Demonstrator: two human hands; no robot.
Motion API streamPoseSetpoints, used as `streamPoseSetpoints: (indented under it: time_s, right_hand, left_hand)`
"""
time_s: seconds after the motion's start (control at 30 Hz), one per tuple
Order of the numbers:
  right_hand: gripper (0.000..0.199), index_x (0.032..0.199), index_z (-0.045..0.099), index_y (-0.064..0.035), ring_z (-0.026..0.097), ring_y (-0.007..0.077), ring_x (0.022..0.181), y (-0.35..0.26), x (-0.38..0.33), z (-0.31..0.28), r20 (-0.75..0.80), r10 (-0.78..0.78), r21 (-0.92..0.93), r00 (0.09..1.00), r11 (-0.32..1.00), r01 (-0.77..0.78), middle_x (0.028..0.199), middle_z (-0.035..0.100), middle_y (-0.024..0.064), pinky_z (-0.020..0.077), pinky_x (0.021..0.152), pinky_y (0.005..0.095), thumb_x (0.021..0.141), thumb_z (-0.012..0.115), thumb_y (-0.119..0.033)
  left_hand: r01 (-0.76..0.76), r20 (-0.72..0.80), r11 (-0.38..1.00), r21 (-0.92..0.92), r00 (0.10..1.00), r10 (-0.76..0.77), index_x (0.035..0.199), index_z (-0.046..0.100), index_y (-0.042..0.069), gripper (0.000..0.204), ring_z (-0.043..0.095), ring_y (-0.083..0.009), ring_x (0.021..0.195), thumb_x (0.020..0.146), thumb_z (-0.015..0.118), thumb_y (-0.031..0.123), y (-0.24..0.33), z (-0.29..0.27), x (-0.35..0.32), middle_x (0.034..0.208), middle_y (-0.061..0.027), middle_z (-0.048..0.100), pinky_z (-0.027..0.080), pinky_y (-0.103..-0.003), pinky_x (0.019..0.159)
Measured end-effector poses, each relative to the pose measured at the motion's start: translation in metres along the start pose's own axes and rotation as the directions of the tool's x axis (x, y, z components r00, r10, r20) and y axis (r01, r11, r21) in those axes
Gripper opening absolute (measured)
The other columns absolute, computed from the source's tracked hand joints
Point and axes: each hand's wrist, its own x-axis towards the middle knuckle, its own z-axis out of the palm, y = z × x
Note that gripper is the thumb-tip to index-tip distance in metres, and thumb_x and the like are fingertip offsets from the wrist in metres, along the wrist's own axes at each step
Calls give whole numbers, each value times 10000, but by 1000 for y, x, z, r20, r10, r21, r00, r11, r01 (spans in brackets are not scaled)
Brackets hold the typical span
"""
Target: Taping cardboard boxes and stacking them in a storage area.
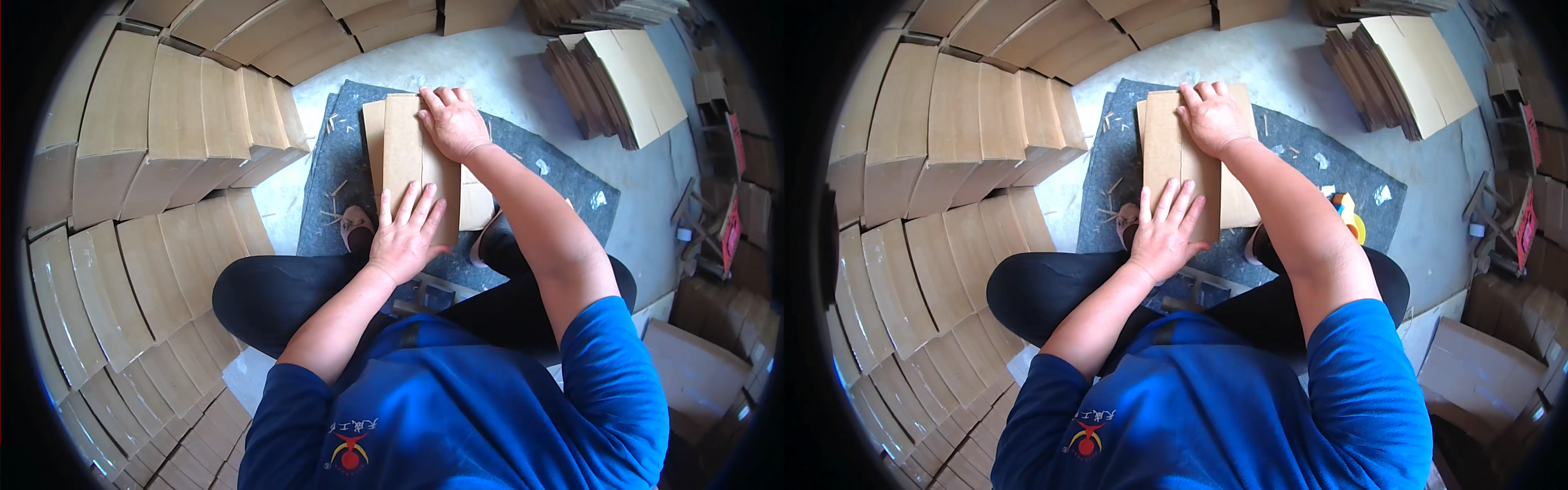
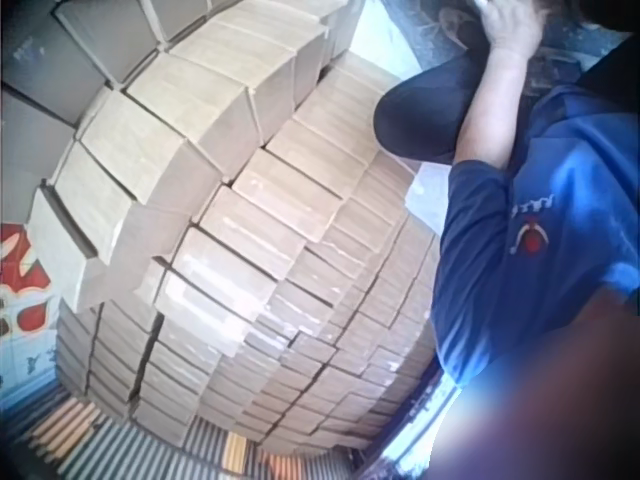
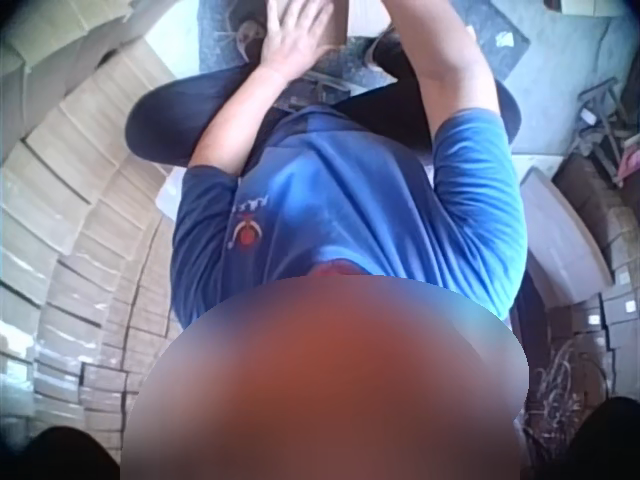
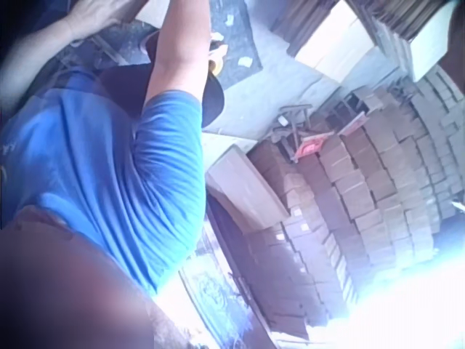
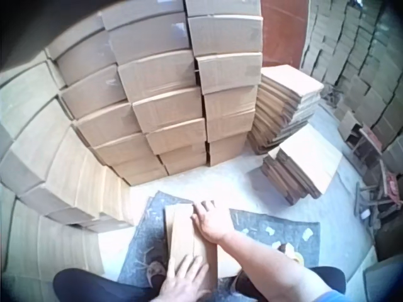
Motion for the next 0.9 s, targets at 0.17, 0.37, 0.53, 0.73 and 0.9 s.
streamPoseSetpoints:
  time_s: [0.17,0.37,0.53,0.73,0.9]
  right_hand:
    - [492,1401,475,-65,493,303,1215,-13,-2,2,0,12,-98,1000,995,-12,1297,560,111,400,1055,397,981,517,-316]
    - [563,1471,426,-166,458,292,1318,5,15,-30,366,65,-73,928,996,-41,1427,505,81,394,1078,399,957,550,-360]
    - [1087,1562,225,-226,417,265,1391,-13,17,-62,559,164,-287,813,958,4,1506,431,57,391,1101,421,708,822,-534]
    - [1100,1525,326,-175,482,300,1324,-23,38,-69,659,197,-418,726,898,136,1414,535,97,373,1084,437,637,861,-543]
    - [866,1453,448,-157,450,310,1367,-7,21,-71,615,179,-273,768,962,-5,1423,539,111,338,1117,463,732,826,-452]
  left_hand:
    - [0,75,1000,-5,997,1,1504,371,150,838,153,-326,1497,841,623,597,0,-6,-1,1608,-114,211,86,-656,1163]
    - [42,174,992,-117,985,-21,1514,331,114,786,97,-326,1509,883,650,458,8,-26,8,1608,-138,190,44,-625,1184]
    - [70,363,996,-47,930,-49,1530,294,109,815,91,-318,1513,871,666,412,6,-62,23,1619,-142,164,64,-557,1214]
    - [73,752,997,30,655,-71,1540,300,102,725,172,-353,1496,892,567,285,3,-59,73,1623,-172,163,218,-376,1214]
    - [133,812,991,-36,582,-49,1166,690,32,359,634,-350,1133,835,571,104,5,-90,104,1167,-212,674,518,-403,948]
